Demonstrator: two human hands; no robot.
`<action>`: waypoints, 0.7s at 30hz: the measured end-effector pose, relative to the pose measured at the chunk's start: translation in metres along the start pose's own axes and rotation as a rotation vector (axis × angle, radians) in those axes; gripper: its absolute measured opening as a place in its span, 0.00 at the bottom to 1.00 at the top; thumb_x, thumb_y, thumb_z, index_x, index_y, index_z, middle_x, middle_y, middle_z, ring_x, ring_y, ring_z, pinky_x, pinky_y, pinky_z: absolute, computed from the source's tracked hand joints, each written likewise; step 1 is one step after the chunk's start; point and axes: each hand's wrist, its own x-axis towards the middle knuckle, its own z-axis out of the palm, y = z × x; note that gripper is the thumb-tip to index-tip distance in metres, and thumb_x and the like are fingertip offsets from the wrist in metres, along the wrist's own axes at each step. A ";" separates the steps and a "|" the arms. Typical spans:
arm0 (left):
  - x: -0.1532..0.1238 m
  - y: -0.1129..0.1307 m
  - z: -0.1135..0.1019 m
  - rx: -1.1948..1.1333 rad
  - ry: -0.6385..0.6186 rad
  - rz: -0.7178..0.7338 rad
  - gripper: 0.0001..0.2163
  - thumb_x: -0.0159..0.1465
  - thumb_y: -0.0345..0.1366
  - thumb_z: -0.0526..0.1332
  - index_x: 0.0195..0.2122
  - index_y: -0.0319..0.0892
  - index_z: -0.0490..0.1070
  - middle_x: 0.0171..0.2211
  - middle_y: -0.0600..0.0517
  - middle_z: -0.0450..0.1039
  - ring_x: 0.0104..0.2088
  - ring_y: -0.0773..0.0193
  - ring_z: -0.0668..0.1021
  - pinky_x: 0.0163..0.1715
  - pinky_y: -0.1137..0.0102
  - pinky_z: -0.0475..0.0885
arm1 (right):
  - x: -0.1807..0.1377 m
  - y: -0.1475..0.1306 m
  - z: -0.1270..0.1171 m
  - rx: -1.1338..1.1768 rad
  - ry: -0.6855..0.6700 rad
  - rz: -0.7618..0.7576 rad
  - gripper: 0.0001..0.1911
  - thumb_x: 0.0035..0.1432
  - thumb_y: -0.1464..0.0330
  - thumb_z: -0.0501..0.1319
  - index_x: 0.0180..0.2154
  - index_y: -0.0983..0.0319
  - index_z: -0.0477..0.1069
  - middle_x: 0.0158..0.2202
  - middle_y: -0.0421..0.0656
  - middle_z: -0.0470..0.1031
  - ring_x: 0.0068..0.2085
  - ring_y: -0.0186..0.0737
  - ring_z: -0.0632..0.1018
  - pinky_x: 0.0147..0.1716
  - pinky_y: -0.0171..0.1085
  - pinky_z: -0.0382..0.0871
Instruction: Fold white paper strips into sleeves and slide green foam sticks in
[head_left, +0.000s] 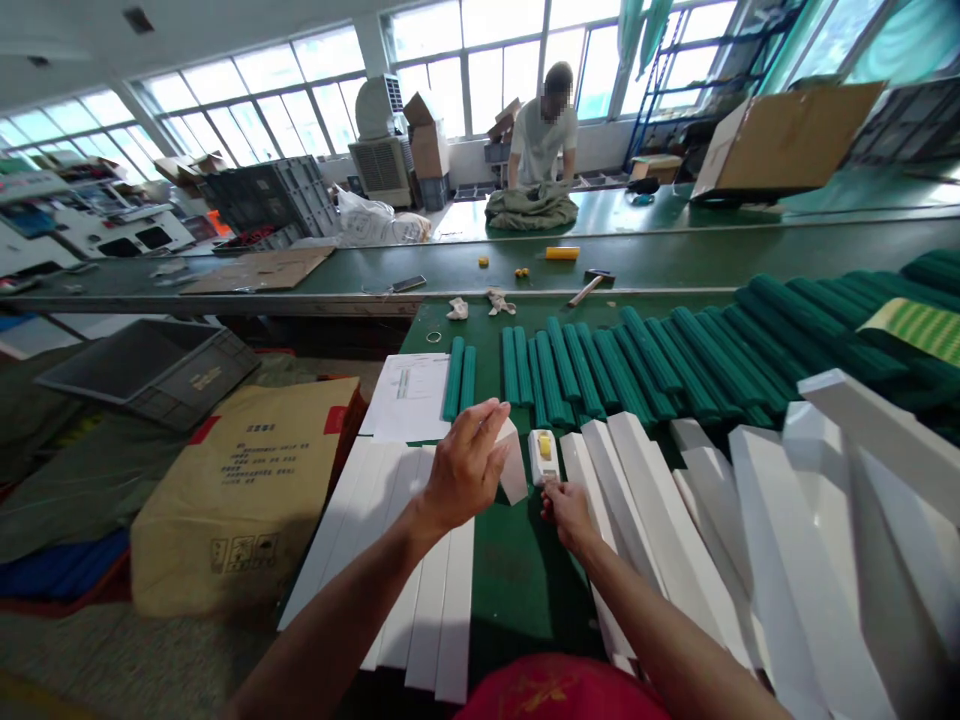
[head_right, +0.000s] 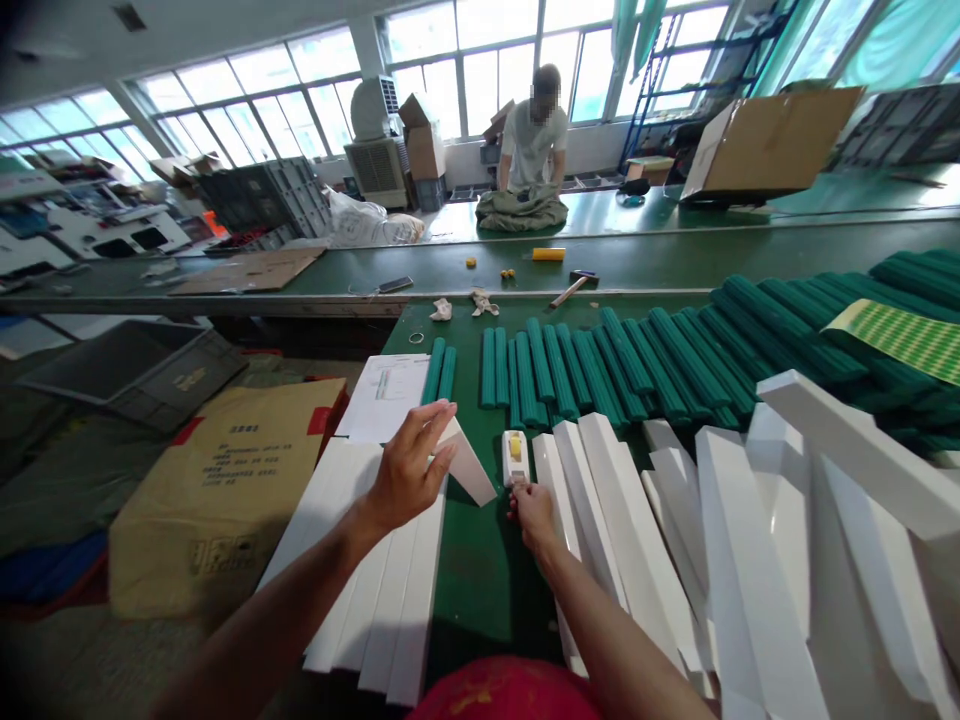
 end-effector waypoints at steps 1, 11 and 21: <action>-0.001 -0.002 0.002 -0.017 0.035 0.010 0.21 0.67 0.30 0.54 0.61 0.38 0.56 0.55 0.40 0.66 0.58 0.56 0.69 0.58 0.58 0.69 | -0.003 -0.002 0.001 -0.018 -0.007 -0.003 0.16 0.43 0.62 0.68 0.23 0.63 0.63 0.16 0.34 0.63 0.15 0.27 0.64 0.13 0.28 0.61; 0.007 -0.004 0.018 -0.052 0.199 0.114 0.12 0.65 0.28 0.58 0.50 0.39 0.68 0.54 0.39 0.70 0.55 0.56 0.74 0.51 0.59 0.75 | -0.114 -0.138 0.020 0.165 -0.541 -0.402 0.15 0.54 0.58 0.66 0.32 0.61 0.64 0.22 0.34 0.66 0.19 0.27 0.66 0.20 0.31 0.66; 0.011 0.004 0.032 -0.056 0.215 -0.006 0.14 0.66 0.33 0.57 0.52 0.39 0.60 0.52 0.38 0.70 0.56 0.56 0.73 0.52 0.59 0.75 | -0.136 -0.177 0.039 -0.052 -0.535 -0.583 0.16 0.55 0.58 0.65 0.29 0.63 0.66 0.20 0.36 0.68 0.18 0.28 0.69 0.17 0.28 0.62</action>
